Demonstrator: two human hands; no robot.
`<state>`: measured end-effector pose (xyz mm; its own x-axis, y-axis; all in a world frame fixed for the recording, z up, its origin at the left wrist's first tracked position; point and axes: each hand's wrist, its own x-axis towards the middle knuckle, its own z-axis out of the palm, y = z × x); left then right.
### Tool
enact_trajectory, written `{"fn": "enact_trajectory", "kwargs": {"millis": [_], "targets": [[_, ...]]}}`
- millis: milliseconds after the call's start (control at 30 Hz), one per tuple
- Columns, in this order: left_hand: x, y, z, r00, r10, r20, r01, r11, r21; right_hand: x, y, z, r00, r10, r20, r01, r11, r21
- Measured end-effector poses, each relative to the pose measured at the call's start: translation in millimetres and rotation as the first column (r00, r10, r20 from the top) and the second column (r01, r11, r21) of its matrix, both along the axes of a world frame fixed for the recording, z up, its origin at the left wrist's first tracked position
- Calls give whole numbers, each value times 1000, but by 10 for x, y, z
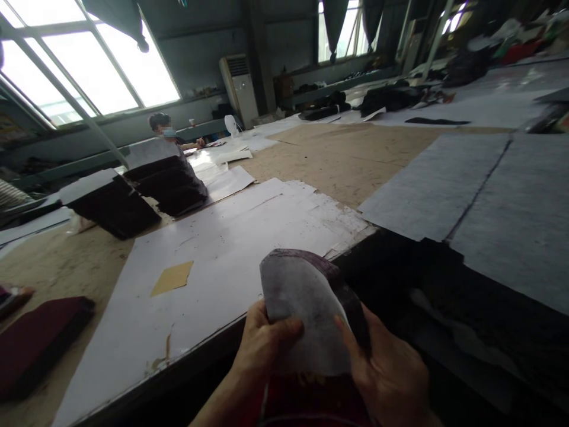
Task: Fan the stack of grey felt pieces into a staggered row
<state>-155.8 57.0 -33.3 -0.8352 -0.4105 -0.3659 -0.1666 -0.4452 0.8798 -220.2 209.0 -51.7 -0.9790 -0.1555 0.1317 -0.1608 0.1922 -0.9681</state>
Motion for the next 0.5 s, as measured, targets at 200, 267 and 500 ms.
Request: {"fn": "enact_trajectory", "kwargs": {"millis": [200,267,500], "targets": [[54,16,143,999,-33,2,33,992,123,-184,103,104,572,540,617,-247,831,-499],[68,20,153,1000,-30,8,28,986,165,-167,110,136,593,519,616,-300,852,-429],[70,159,-106,980,199,-30,-189,961,201,142,44,110,648,518,558,-31,750,-661]]}}
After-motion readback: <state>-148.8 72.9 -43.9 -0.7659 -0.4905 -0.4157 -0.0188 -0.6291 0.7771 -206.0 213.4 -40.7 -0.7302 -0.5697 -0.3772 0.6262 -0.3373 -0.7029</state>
